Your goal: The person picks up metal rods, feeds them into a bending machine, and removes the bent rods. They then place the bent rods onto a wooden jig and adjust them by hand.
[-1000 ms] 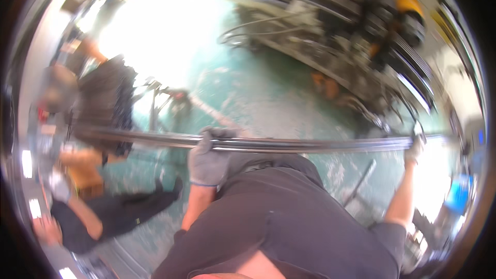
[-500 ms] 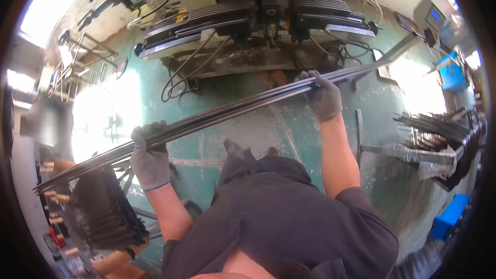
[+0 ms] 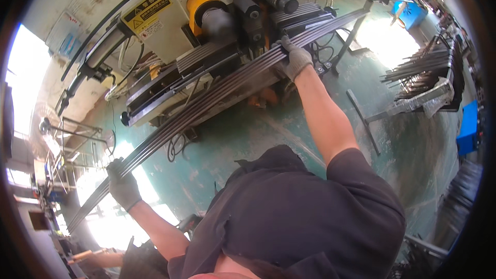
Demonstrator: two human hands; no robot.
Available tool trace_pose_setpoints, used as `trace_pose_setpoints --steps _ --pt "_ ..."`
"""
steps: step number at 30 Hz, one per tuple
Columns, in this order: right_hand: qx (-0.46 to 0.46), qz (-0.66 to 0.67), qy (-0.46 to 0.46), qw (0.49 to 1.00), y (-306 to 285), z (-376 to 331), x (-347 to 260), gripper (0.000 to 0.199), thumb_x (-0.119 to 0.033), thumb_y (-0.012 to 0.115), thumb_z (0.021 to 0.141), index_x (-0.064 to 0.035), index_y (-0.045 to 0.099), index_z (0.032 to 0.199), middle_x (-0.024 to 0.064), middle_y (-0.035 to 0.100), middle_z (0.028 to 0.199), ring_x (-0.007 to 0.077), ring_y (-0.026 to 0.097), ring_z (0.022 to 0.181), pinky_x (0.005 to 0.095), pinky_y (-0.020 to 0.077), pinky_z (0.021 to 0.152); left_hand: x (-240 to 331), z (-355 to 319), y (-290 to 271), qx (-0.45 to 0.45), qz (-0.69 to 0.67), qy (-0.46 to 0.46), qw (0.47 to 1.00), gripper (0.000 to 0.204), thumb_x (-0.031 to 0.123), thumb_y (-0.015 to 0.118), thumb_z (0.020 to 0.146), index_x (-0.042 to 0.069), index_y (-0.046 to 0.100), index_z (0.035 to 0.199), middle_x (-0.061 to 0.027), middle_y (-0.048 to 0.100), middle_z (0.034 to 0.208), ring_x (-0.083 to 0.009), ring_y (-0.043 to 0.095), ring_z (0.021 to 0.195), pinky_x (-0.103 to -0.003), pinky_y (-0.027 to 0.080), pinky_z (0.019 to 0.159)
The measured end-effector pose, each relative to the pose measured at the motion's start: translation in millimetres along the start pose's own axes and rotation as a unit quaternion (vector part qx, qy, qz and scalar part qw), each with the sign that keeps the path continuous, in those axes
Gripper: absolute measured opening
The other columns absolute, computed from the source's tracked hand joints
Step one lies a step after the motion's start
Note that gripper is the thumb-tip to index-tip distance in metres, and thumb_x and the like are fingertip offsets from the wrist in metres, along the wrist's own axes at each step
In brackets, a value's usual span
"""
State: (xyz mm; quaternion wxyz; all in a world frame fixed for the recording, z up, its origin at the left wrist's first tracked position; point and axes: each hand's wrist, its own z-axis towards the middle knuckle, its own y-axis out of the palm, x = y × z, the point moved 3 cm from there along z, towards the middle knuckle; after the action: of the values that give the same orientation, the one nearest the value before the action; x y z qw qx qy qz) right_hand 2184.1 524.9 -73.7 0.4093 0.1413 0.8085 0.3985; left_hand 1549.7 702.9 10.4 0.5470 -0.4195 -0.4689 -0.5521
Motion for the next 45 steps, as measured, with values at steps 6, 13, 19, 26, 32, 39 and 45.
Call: trace_pose_setpoints --steps 6,13,19,26,32,39,45 --pt "0.008 -0.063 0.056 0.996 35.5 50.5 30.9 0.020 -0.022 0.069 0.102 -0.0051 0.069 0.112 0.0081 0.073 0.098 0.0271 0.070 0.089 0.0464 0.0598 0.081 -73.4 95.1 16.0 -0.048 -0.298 -0.156 0.941 0.037 0.025 0.050 0.112 -0.010 0.062 0.119 -0.0216 0.066 0.121 -0.0354 0.061 0.119 -0.049 0.046 0.115" --pt "-0.067 -0.058 -0.034 0.995 20.9 135.6 32.5 0.018 -0.021 0.063 0.102 -0.0092 0.074 0.109 0.0033 0.073 0.098 0.0191 0.069 0.090 0.0368 0.0546 0.081 -127.0 156.1 106.3 -0.017 -0.360 -0.246 0.900 0.032 0.020 0.052 0.110 -0.008 0.065 0.117 -0.0197 0.069 0.118 -0.0334 0.065 0.117 -0.049 0.048 0.114" --pt "-0.028 -0.029 0.002 0.999 78.7 106.2 53.8 0.018 -0.024 0.068 0.100 -0.0074 0.073 0.106 0.0047 0.071 0.089 0.0190 0.067 0.075 0.0311 0.0532 0.066 -165.2 194.9 136.2 -0.047 -0.346 -0.254 0.902 0.031 0.012 0.052 0.109 -0.009 0.065 0.127 -0.0217 0.070 0.127 -0.0328 0.067 0.119 -0.047 0.053 0.111" --pt "0.058 -0.132 -0.043 0.989 79.5 119.6 56.9 0.025 -0.031 0.072 0.097 -0.0067 0.072 0.104 0.0045 0.068 0.080 0.0180 0.063 0.061 0.0350 0.0508 0.056 -200.2 213.0 198.7 -0.068 -0.348 -0.286 0.890 0.032 0.018 0.053 0.110 -0.008 0.067 0.121 -0.0193 0.071 0.123 -0.0322 0.066 0.120 -0.049 0.050 0.114" --pt "0.114 -0.233 -0.072 0.963 77.2 122.3 51.9 0.024 -0.030 0.073 0.094 -0.0076 0.072 0.102 0.0045 0.067 0.078 0.0216 0.065 0.063 0.0377 0.0518 0.059 -129.2 175.2 247.8 -0.222 0.387 0.107 0.889 0.031 0.017 0.062 0.105 -0.005 0.067 0.126 -0.0164 0.073 0.126 -0.0264 0.068 0.121 -0.038 0.052 0.109" --pt "0.126 -0.236 -0.013 0.964 86.1 123.1 52.3 0.025 -0.030 0.067 0.093 -0.0056 0.073 0.095 0.0081 0.068 0.081 0.0225 0.070 0.080 0.0366 0.0556 0.073 -159.5 229.1 141.3 -0.114 0.313 0.110 0.936 0.033 0.017 0.068 0.100 -0.001 0.069 0.127 -0.0122 0.077 0.122 -0.0220 0.073 0.113 -0.034 0.054 0.101" --pt "0.167 -0.145 -0.130 0.967 68.9 140.4 51.0 0.037 -0.037 0.065 0.098 -0.0016 0.072 0.096 0.0115 0.069 0.083 0.0218 0.067 0.073 0.0400 0.0516 0.065 -122.4 199.1 177.9 -0.138 0.478 0.160 0.853 0.030 0.021 0.064 0.103 0.003 0.069 0.127 -0.0154 0.076 0.120 -0.0307 0.073 0.115 -0.039 0.055 0.101"
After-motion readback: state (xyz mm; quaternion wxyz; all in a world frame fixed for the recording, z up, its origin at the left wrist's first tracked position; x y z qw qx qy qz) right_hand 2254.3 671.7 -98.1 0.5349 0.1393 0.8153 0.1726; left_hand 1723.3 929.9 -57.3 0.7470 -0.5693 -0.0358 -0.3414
